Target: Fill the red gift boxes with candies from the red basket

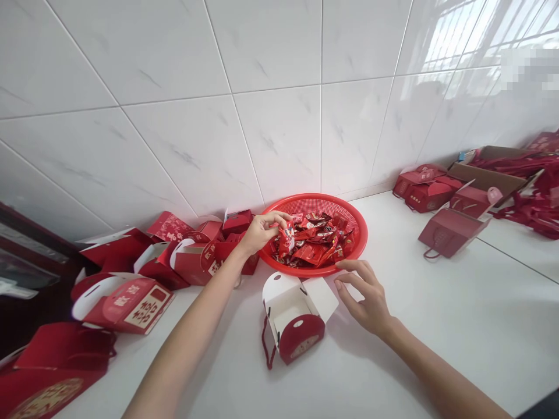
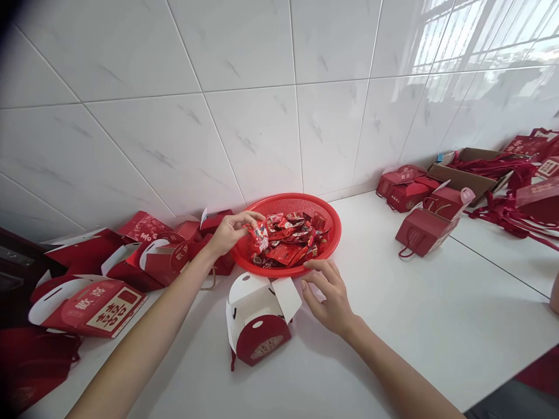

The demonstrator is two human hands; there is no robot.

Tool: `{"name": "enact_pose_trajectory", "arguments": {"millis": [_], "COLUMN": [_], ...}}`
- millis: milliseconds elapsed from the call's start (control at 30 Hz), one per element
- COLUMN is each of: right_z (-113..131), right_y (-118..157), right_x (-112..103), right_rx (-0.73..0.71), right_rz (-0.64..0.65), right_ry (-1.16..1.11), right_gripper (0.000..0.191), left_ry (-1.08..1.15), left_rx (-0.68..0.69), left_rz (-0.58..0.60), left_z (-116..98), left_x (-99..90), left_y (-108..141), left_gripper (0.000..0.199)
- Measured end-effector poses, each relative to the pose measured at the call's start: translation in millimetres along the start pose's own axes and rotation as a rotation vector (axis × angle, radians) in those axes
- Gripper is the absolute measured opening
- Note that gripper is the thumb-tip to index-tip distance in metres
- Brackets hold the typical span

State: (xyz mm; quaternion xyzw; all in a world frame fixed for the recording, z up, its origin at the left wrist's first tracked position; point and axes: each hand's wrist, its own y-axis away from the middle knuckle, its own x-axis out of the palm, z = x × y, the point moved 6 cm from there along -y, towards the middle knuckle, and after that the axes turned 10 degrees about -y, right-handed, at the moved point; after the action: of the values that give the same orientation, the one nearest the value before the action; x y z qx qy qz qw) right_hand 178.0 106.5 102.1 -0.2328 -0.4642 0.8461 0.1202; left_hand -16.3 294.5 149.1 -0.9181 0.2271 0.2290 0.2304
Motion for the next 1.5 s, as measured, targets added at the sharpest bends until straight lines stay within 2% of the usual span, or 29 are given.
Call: {"name": "enact_pose_trajectory", "arguments": {"millis": [133, 333, 433, 533, 600, 700, 767, 900, 1000, 1267, 1500], "right_z": [-3.2, -10.4, -27.4, -49.3, -59.9, -66.0, -69.4, -78.6, -81.4, -81.8, -80.3], "right_y": [-1.5, -25.3, -47.2, -66.2, -73.3, -75.0, -74.8, -73.0, -71.6, -72.2, -70.9], "right_x": [-1.0, 0.2, 11.6, 30.7, 46.8, 66.9, 69.1, 57.7, 54.6, 58.0, 59.0], "right_rx": [0.036, 0.082, 0.250, 0.504, 0.676, 0.872, 0.935, 0.981, 1.010, 1.001, 1.008], "right_rz": [-0.011, -0.017, 0.034, 0.087, 0.153, 0.284, 0.233, -0.074, -0.158, -0.071, -0.075], "right_ry": [-0.028, -0.070, -0.204, -0.447, -0.636, -0.838, -0.905, -0.950, -0.982, -1.047, -1.023], "right_gripper": [0.015, 0.010, 0.009, 0.029, 0.039, 0.040, 0.041, 0.045, 0.044, 0.041, 0.037], "left_ry": [0.185, 0.360, 0.420, 0.461, 0.474, 0.486, 0.495, 0.507, 0.509, 0.499, 0.473], "left_rx": [-0.034, -0.096, -0.113, -0.141, -0.163, -0.191, -0.213, -0.258, -0.268, -0.235, -0.211], "left_rz": [-0.116, -0.138, -0.114, -0.060, -0.022, 0.006, 0.002, 0.014, 0.060, 0.066, 0.060], "left_z": [4.2, 13.2, 12.1, 10.3, 10.3, 13.3, 16.6, 20.4, 18.4, 12.6, 11.8], "left_x": [-2.1, 12.1, 18.1, 24.3, 28.1, 31.3, 31.7, 33.8, 37.9, 39.2, 38.3], "left_y": [5.3, 6.1, 4.7, 4.1, 4.3, 4.4, 3.9, 2.3, 2.3, 6.3, 7.0], "left_gripper": [0.014, 0.023, 0.025, 0.028, 0.031, 0.037, 0.042, 0.048, 0.050, 0.052, 0.041]}}
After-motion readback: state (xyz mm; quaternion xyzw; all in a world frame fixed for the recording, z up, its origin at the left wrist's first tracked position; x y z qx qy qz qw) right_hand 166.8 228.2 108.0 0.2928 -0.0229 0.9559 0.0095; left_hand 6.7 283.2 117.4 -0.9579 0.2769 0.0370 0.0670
